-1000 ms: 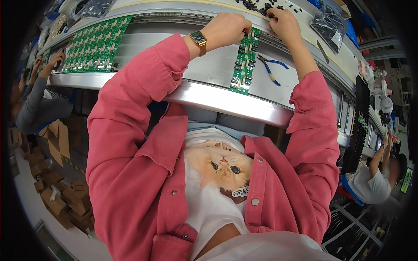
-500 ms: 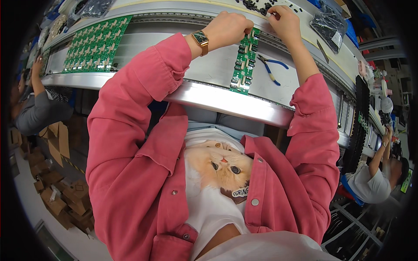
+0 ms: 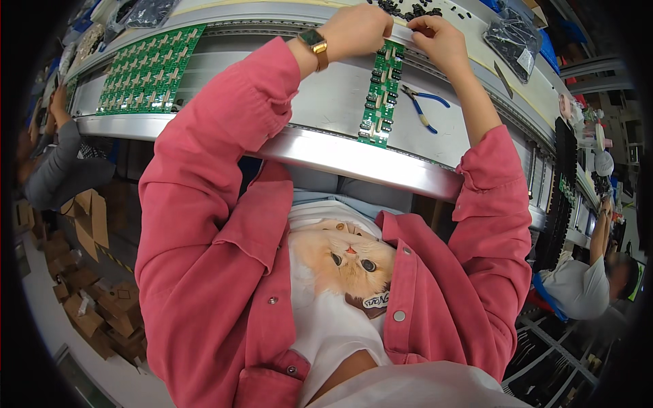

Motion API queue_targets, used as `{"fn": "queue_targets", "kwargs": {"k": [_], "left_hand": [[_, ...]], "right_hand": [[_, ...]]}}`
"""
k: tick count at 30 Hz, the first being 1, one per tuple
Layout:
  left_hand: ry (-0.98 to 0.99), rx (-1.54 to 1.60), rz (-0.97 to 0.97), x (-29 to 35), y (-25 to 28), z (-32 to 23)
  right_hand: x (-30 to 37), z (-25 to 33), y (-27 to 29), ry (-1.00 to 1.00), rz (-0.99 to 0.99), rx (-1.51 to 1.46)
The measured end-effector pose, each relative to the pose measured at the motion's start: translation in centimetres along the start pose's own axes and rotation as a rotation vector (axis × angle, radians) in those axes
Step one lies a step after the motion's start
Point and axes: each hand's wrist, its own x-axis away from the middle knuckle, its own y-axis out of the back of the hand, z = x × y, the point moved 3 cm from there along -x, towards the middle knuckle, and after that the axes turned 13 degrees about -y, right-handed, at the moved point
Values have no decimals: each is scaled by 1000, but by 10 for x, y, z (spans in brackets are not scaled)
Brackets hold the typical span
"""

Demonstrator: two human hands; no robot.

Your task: Place small electronic components onto a printed circuit board on a production line.

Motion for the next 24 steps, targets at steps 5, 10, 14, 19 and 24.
{"fn": "queue_targets", "kwargs": {"k": [5, 10, 14, 19, 24], "left_hand": [[51, 120, -127, -32, -26, 60], [97, 406, -119, -42, -38, 72], [35, 275, -145, -50, -70, 94], [-38, 28, -190, -53, -101, 130], [-32, 4, -82, -60, -104, 127]], "right_hand": [[8, 7, -5, -27, 102, -58], [14, 7, -5, -106, 188, -41], [17, 6, -2, -82, 213, 19], [15, 13, -9, -13, 218, 46], [16, 8, -10, -3, 217, 61]]}}
